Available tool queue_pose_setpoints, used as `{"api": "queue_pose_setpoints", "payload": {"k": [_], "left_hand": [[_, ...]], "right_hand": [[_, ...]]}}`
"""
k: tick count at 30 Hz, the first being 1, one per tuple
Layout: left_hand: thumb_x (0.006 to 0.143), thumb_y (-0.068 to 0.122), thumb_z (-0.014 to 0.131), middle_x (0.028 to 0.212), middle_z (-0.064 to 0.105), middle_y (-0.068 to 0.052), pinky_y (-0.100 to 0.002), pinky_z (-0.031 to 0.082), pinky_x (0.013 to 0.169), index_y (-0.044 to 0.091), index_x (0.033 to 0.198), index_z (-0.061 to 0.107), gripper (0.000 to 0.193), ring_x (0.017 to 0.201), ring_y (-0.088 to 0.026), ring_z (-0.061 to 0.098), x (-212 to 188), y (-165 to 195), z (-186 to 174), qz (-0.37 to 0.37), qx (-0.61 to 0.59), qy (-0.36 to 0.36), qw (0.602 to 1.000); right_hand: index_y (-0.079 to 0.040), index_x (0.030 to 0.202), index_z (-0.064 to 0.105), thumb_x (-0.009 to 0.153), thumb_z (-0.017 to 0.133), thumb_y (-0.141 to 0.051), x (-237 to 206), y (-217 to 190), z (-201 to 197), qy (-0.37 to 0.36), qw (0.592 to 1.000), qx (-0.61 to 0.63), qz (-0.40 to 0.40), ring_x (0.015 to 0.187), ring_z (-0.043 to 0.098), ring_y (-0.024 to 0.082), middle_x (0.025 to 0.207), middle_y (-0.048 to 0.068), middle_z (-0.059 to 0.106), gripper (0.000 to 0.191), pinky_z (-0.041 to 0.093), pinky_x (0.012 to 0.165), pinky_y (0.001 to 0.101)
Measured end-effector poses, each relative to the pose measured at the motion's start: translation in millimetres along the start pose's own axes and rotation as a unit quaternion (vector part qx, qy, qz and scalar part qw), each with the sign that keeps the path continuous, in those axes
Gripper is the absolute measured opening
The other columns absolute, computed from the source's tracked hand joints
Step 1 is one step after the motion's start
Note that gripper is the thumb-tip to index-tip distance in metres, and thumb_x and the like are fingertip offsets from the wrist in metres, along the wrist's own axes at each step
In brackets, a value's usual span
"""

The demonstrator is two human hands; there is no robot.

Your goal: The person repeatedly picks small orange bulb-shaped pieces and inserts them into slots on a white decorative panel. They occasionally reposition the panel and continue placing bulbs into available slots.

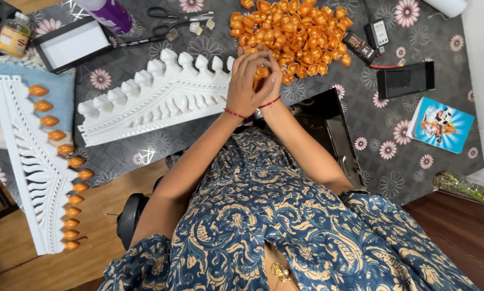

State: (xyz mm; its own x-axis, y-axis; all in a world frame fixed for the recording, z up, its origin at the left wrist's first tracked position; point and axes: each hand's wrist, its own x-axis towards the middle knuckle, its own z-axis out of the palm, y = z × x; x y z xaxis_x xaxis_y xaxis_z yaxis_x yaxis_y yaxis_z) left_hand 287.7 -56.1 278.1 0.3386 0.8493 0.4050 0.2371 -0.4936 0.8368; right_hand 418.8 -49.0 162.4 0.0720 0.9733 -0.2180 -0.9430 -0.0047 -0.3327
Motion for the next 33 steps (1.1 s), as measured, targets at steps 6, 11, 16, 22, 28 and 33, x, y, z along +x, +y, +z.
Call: {"api": "queue_pose_setpoints", "payload": {"k": [6,11,16,22,28,33], "left_hand": [[0.096,0.043,0.07,0.159,0.042,-0.015,-0.057,0.024,0.126,0.006,0.13,0.061,0.051,0.151,-0.04,0.03,-10,2,11,0.029,0.036,-0.018,0.999],[0.099,0.055,0.062,0.167,0.033,-0.016,-0.067,0.01,0.127,0.011,0.135,0.06,0.057,0.156,-0.038,0.025,-14,-1,18,-0.019,0.161,-0.031,0.986],[0.097,0.069,0.05,0.169,0.02,-0.019,-0.067,0.005,0.125,0.008,0.152,0.049,0.082,0.157,-0.039,0.018,-15,-1,25,-0.025,0.195,0.0,0.98],[0.105,0.056,0.044,0.172,0.026,-0.015,-0.056,0.017,0.135,0.011,0.159,0.042,0.07,0.162,-0.037,0.021,-33,-17,23,-0.085,0.09,0.078,0.989],[0.104,0.014,0.068,0.144,0.062,-0.012,-0.04,0.046,0.116,0.005,0.145,0.055,0.044,0.133,-0.027,0.061,-122,-63,-35,-0.244,0.109,0.229,0.936],[0.111,0.006,0.055,0.136,0.063,-0.016,-0.036,0.054,0.109,-0.001,0.14,0.053,0.03,0.127,-0.024,0.063,-240,-78,-85,-0.254,-0.001,0.355,0.9]], "right_hand": [[-0.002,0.143,0.05,0.104,0.043,-0.035,-12,8,-27,-0.043,0.998,0.013,0.045,0.136,0.054,0.032,0.145,0.017,0.056,0.052,0.041,0.118,0.0438],[0.001,0.15,0.048,0.114,0.046,-0.025,-23,9,-36,-0.006,0.981,-0.195,-0.004,0.136,0.054,0.029,0.148,0.015,0.053,0.044,0.04,0.12,0.0447],[-0.004,0.148,0.048,0.108,0.047,-0.031,-31,-3,-5,-0.026,0.994,-0.047,0.092,0.133,0.058,0.026,0.146,0.012,0.054,0.048,0.044,0.116,0.0413],[0.001,0.137,0.05,0.097,0.055,-0.035,-11,-33,6,0.171,0.977,0.082,0.101,0.125,0.06,0.039,0.136,0.025,0.056,0.054,0.055,0.104,0.0464],[-0.001,0.132,0.055,0.098,0.061,-0.031,36,-136,-61,0.061,0.994,0.085,0.025,0.129,0.062,0.039,0.128,0.016,0.063,0.046,0.054,0.096,0.0395],[-0.01,0.13,0.058,0.093,0.066,-0.028,72,-205,-102,0.118,0.986,-0.116,-0.027,0.118,0.065,0.034,0.124,0.01,0.065,0.042,0.056,0.104,0.0495]]}}
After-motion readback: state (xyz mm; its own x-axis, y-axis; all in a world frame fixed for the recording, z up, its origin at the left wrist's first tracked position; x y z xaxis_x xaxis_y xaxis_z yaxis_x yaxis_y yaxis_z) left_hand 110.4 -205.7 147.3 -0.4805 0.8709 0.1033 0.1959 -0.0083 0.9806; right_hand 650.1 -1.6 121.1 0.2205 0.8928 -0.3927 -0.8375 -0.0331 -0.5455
